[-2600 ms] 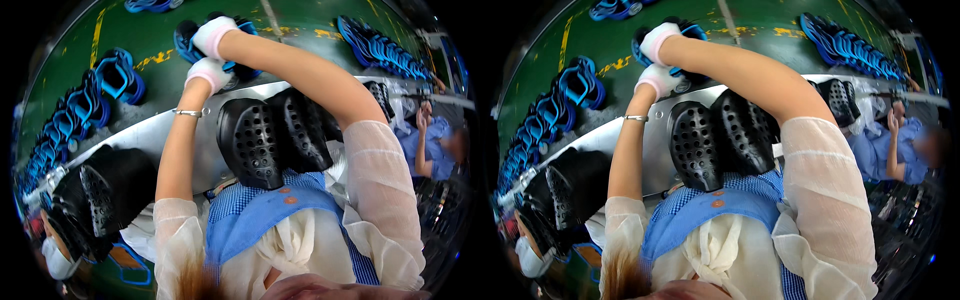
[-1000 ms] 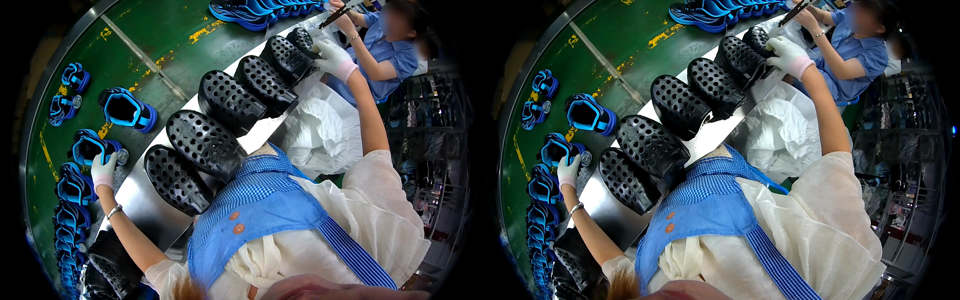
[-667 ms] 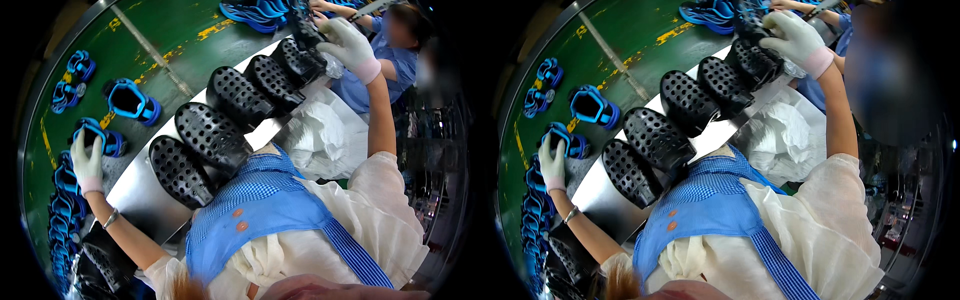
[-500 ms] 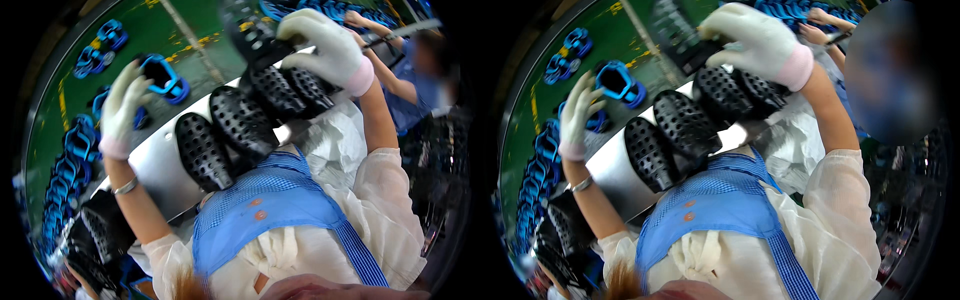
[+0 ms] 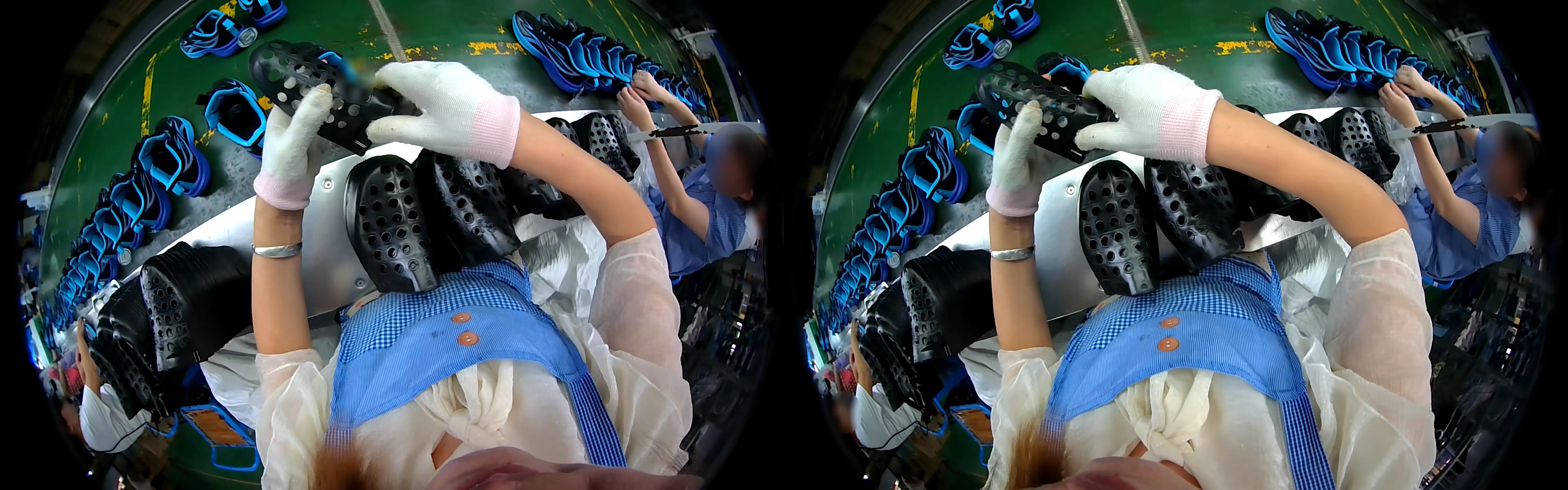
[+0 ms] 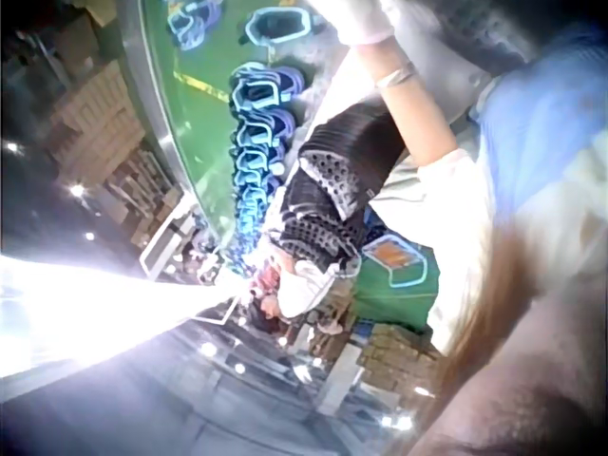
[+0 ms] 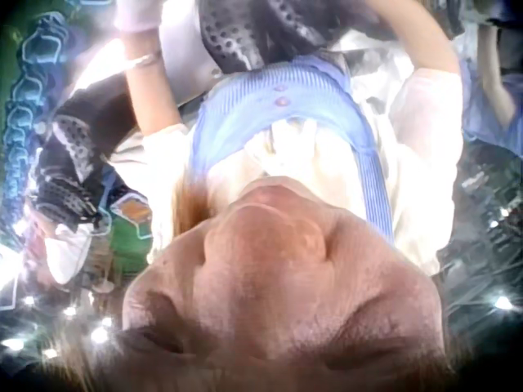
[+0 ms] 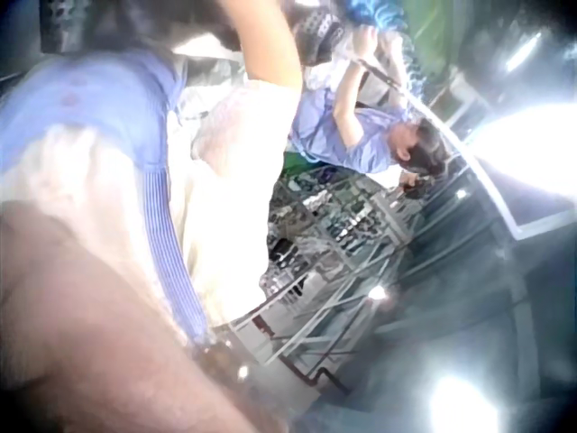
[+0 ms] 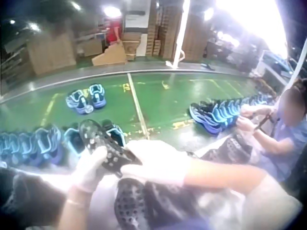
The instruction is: The person assembles shoes by hand at a workstation, picking up blue and black shoe uppers and pressing black plastic components into the heel area.
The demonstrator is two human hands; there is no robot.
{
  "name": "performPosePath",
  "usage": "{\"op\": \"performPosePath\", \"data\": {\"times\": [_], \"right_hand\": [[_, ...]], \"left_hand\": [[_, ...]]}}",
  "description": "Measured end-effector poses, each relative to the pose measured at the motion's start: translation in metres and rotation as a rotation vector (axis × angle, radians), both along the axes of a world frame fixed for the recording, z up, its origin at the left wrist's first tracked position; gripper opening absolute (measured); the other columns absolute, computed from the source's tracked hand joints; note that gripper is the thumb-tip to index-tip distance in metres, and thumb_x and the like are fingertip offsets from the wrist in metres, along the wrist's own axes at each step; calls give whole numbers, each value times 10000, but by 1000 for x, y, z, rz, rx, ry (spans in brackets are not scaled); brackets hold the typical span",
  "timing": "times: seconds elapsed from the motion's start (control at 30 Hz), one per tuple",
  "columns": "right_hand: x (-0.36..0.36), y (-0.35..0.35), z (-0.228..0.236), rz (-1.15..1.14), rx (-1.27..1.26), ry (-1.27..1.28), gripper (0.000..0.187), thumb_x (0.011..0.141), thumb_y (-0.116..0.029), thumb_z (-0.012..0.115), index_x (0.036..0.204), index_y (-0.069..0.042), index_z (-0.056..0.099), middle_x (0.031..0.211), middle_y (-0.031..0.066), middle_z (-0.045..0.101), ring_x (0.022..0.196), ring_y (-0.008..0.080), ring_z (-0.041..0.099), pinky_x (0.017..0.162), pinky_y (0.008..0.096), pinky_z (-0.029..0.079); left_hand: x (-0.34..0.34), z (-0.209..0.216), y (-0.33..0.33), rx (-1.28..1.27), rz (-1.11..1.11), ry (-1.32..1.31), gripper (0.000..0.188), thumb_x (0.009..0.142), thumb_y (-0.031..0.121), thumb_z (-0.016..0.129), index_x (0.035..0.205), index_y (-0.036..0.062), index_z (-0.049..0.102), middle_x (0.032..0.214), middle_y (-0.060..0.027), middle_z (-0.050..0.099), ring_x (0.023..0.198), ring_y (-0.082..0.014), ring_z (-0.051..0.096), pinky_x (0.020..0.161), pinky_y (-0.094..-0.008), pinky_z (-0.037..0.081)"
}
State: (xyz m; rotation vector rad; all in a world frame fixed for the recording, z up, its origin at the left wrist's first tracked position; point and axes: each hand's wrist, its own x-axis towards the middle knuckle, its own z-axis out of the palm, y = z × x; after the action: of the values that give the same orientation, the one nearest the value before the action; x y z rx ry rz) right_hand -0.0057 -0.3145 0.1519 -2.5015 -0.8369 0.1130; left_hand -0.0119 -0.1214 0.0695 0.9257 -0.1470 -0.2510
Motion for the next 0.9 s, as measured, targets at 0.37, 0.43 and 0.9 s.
{"op": "performPosePath", "data": {"times": [0.37,0.43,0.9], "right_hand": [[16,3,-15,23,-22,-181,339,790,-362,555,731,-29,581,632,150,580,613,312,603,582,390,493],[20,-5,-12,19,-89,-129,359,788,-379,556,731,-27,597,628,161,578,614,319,597,582,395,485],[109,20,-21,-17,-525,40,500,754,-481,528,734,3,651,655,186,607,641,319,608,653,384,499]], "left_hand": [[3,-23,-4,-138,-46,37,354,943,216,509,1194,-31,473,1178,-148,546,1080,-246,551,921,-398,481],[4,-18,-1,202,-78,90,406,927,285,531,1191,-19,485,1151,-151,559,967,-228,602,790,-340,528],[33,-75,-40,1278,285,-460,276,809,255,609,1022,80,620,992,-159,579,917,-346,573,799,-406,471]]}}
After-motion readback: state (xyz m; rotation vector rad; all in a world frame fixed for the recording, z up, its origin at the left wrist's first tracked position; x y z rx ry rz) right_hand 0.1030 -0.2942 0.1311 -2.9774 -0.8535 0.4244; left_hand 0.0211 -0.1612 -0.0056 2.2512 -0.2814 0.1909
